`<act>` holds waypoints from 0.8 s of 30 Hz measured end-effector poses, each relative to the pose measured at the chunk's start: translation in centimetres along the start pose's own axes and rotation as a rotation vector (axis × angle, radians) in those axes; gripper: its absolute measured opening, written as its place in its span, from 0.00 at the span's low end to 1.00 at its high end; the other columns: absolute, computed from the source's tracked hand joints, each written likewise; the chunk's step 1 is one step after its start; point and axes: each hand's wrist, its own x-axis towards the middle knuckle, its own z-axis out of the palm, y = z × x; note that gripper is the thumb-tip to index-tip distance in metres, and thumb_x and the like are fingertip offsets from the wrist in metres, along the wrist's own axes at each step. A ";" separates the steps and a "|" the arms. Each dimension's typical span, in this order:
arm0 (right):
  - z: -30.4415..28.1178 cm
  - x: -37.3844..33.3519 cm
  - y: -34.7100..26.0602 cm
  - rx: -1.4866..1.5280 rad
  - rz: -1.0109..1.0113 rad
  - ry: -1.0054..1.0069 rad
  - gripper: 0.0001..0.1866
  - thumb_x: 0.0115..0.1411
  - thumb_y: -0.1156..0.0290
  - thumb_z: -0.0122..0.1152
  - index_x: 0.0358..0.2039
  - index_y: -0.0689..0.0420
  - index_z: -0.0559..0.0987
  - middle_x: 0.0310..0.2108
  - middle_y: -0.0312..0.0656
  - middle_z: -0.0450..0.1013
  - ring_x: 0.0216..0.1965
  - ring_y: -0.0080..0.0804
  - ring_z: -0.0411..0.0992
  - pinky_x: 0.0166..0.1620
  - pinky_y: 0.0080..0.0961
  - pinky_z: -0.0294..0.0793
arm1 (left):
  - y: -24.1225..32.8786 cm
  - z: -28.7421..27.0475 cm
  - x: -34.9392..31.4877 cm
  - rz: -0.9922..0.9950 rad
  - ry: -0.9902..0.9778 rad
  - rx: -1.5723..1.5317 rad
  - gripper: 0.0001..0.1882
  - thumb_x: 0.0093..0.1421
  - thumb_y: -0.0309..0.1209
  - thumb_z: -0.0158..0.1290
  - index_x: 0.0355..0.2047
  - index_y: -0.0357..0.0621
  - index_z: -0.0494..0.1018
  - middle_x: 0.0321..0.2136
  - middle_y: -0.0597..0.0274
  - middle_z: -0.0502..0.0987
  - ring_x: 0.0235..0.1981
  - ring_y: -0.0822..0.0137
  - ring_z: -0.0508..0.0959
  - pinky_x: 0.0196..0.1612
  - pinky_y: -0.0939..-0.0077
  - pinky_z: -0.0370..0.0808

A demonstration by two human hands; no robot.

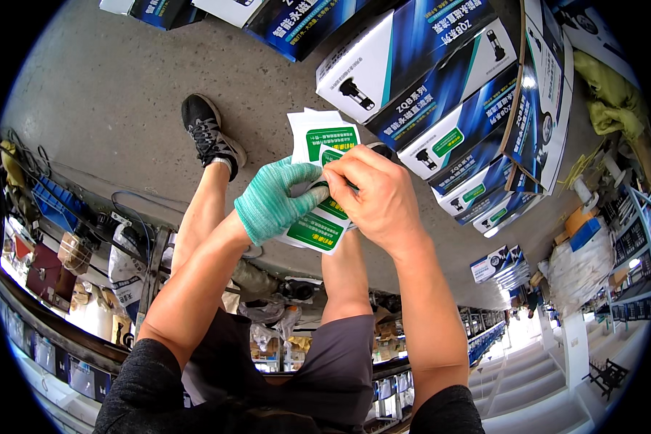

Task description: The person applies green and white labels to the front of product boxes arranged on the floor. They peel each label from its backing and press it onto the box surface, working sequentially along a row of boxes.

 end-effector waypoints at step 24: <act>-1.3 7.5 7.6 -0.150 -0.331 0.491 0.06 0.63 0.80 0.65 0.41 0.64 0.82 0.42 0.45 0.81 0.36 0.35 0.81 0.40 0.27 0.82 | -1.2 -4.4 0.4 -0.483 0.375 -0.173 0.26 0.67 0.26 0.61 0.62 0.29 0.71 0.46 0.49 0.83 0.40 0.68 0.83 0.43 0.75 0.82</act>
